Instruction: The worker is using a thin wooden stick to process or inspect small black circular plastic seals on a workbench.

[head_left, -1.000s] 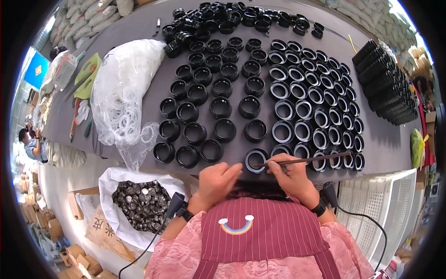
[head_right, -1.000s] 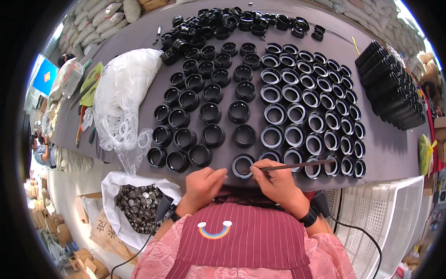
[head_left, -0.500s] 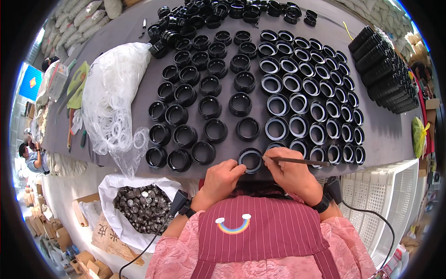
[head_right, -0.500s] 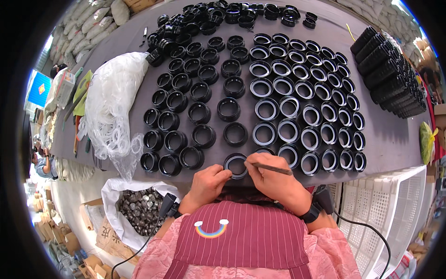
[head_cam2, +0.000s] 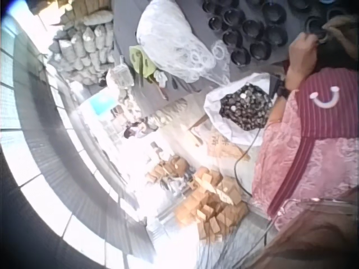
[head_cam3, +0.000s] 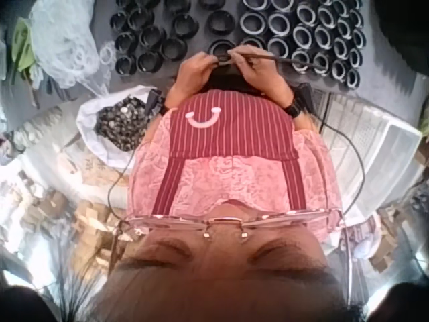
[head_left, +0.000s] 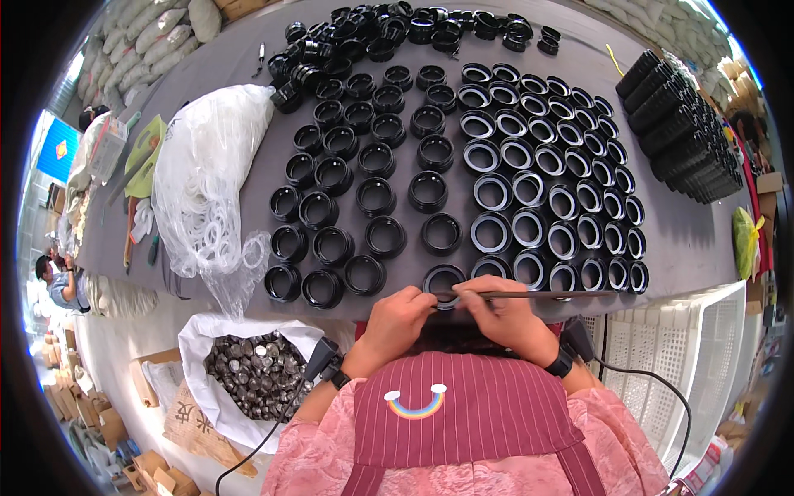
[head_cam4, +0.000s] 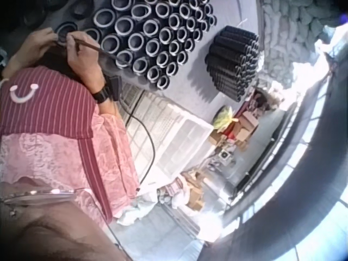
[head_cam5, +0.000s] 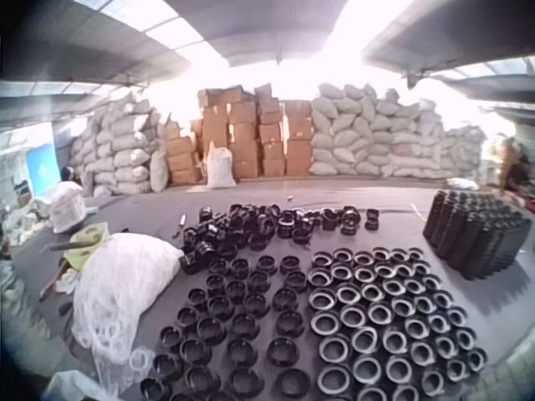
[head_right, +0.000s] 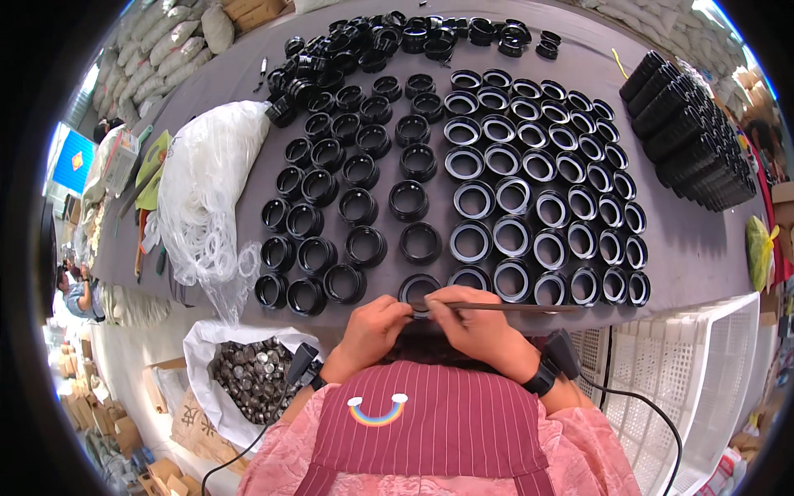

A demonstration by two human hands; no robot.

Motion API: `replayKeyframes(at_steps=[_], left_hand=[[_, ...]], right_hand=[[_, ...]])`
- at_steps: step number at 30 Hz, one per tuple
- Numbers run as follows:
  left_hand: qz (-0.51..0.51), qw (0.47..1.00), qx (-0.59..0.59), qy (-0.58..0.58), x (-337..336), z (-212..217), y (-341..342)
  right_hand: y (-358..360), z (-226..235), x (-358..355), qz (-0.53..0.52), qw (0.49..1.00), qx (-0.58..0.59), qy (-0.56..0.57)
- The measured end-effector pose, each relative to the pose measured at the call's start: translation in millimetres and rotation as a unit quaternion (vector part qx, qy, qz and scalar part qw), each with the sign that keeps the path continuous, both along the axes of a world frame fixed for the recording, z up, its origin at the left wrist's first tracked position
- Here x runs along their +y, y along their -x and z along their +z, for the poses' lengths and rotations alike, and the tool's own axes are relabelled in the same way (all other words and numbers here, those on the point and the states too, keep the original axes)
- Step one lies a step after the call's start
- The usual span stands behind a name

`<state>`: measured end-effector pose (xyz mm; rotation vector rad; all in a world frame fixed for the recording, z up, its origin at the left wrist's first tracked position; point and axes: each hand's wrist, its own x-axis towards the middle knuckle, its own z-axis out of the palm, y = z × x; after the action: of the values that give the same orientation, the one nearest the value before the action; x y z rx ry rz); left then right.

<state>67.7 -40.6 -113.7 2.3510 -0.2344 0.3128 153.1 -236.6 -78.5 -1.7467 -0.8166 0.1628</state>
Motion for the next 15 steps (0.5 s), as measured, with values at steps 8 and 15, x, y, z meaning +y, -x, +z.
replayKeyframes(at_steps=[8, 15], left_hand=[[0.109, 0.755, 0.348, 0.546, 10.3, 14.3, -4.1], [0.191, 0.981, -0.015, -0.035, -13.1, 19.1, 2.1]], right_hand=[[-2.9, 25.5, -55.8, -0.154, 0.972, 0.072, -0.162], [1.4, 8.6, -65.0, -0.150, 0.980, 0.079, -0.107]])
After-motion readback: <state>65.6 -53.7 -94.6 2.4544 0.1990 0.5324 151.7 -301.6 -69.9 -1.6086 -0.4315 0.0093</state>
